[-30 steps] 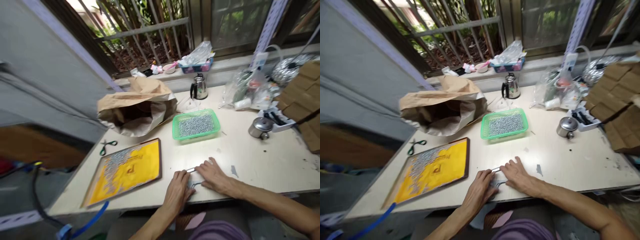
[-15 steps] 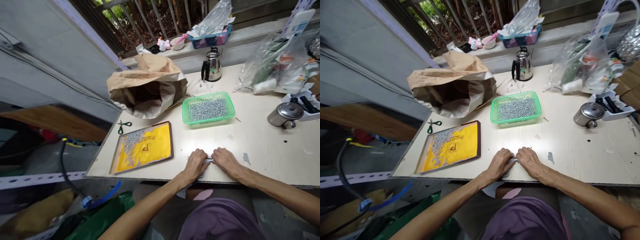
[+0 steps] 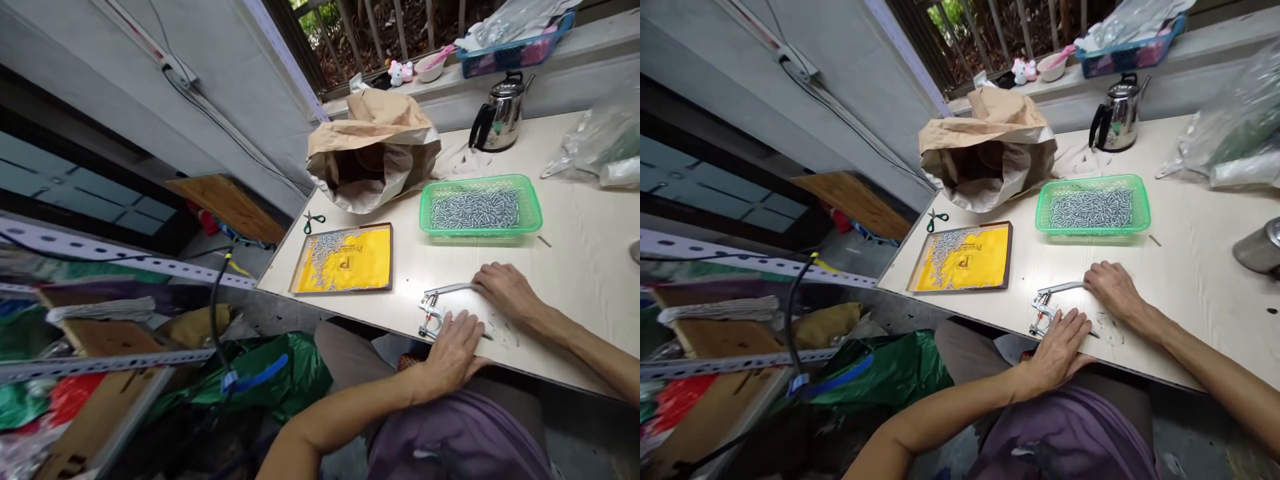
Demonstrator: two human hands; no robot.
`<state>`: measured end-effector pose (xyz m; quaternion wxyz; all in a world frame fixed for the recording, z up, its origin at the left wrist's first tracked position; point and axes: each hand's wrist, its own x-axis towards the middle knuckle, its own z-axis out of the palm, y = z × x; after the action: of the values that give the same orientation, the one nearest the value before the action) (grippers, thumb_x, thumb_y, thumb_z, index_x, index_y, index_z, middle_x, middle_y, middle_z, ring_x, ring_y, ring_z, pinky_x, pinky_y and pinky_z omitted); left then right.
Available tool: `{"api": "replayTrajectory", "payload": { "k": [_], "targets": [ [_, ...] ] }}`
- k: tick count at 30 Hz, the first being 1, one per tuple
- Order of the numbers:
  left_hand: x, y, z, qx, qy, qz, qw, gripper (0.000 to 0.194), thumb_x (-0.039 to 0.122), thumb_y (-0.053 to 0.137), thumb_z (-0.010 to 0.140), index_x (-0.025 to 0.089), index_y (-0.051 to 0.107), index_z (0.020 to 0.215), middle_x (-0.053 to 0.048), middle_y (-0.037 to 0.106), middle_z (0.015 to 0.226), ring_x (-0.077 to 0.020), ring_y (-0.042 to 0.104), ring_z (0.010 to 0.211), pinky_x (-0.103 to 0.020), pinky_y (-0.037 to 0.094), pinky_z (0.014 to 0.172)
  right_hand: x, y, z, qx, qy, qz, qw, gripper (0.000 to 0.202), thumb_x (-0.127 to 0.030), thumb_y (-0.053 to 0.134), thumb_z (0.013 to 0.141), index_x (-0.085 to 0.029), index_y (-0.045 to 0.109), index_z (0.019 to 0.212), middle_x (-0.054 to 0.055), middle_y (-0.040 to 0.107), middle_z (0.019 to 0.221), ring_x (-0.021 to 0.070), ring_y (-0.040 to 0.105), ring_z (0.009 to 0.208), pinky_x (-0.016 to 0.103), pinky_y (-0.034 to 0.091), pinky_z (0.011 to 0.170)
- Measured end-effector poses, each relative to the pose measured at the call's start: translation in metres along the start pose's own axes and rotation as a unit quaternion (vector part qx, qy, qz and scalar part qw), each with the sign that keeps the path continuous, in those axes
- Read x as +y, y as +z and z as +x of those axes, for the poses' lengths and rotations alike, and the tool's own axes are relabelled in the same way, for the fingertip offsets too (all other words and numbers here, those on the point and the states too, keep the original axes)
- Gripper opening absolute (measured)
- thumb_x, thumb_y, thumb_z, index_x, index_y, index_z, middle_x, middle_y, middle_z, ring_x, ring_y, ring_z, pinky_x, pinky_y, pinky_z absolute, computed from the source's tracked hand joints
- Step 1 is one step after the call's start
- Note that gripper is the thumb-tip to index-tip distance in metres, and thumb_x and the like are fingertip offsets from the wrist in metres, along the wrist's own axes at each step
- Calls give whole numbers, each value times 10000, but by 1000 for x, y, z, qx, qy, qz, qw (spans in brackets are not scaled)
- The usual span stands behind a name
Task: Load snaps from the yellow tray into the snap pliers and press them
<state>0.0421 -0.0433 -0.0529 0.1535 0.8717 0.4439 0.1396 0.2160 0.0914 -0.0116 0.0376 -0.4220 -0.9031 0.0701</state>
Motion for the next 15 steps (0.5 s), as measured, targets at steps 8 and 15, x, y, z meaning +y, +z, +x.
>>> {"api": "replayTrajectory", "payload": {
  "k": [8, 15],
  "targets": [
    [5, -14, 0, -22, 25, -53, 998, 532, 505, 441, 931, 109, 524, 1278, -188, 606, 1244, -292, 509, 1254, -474, 392, 1085, -69, -17, 26, -21, -190, 39, 981, 142, -200, 546, 891, -247, 679, 911, 54, 637, 973, 209, 499, 891, 333, 315, 719],
    [-46, -65, -53, 14, -27, -8, 1000, 286, 362, 448, 954, 200, 681, 982, -82, 686, 856, -179, 627, 838, -315, 527, 825, -108, 29, 44, 43, -318, 43, 946, 229, -55, 533, 834, -203, 613, 680, 41, 621, 767, 181, 514, 759, 315, 354, 644]
  ]
}}
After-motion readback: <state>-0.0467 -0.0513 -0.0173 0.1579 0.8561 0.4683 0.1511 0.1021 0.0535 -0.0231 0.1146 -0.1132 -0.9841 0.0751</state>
